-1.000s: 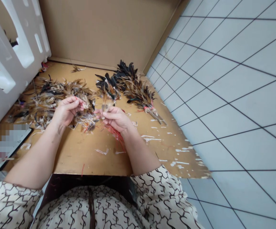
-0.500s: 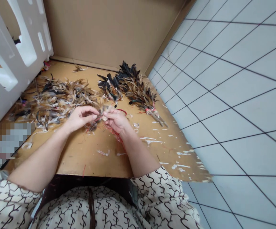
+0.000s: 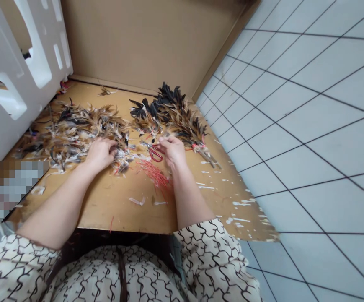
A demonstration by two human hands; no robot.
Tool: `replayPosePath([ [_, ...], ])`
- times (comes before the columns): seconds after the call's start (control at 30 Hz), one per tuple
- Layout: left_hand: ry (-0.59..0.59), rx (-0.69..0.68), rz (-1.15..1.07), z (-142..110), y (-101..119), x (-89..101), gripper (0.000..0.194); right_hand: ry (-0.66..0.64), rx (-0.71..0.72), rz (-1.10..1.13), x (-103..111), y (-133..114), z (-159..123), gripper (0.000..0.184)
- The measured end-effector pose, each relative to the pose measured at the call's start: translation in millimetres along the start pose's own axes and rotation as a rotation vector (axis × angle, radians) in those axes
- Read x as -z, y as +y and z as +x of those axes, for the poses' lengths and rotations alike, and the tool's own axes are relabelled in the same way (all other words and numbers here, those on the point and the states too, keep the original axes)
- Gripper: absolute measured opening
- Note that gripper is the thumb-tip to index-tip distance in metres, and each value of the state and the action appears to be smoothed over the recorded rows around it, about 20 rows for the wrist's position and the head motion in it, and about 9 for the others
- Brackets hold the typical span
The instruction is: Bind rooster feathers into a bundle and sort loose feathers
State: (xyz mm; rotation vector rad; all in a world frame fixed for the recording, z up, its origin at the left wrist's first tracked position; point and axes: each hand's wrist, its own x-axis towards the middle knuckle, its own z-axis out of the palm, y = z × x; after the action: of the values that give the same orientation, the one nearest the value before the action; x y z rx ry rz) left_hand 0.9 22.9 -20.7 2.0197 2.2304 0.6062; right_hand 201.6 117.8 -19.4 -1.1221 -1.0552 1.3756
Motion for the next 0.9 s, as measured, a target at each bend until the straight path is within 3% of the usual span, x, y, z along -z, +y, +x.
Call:
replayPosePath([
  [0.27,-0.141,-0.116,0.061,0,2,-0.2,0.030,-0.271,0.051,-0.228,-31,1,-18,0.022],
  [0.47,-0.039,-0.005,0.014,1,-1,6.9,0.026,-0.373,0.059,-0.145,-48,-19,-27,0.022],
  [0.7,0.069,0.162,-0.039,1,-8,12.8,0.028,-0.340,-0.018,-0.050,-35,-8,-36,0.024],
  [0.9,0.068,0.127,0.050,8,2,17.8,0.031,-0.330,-0.079,0.077,-20,6,-30,0.025],
])
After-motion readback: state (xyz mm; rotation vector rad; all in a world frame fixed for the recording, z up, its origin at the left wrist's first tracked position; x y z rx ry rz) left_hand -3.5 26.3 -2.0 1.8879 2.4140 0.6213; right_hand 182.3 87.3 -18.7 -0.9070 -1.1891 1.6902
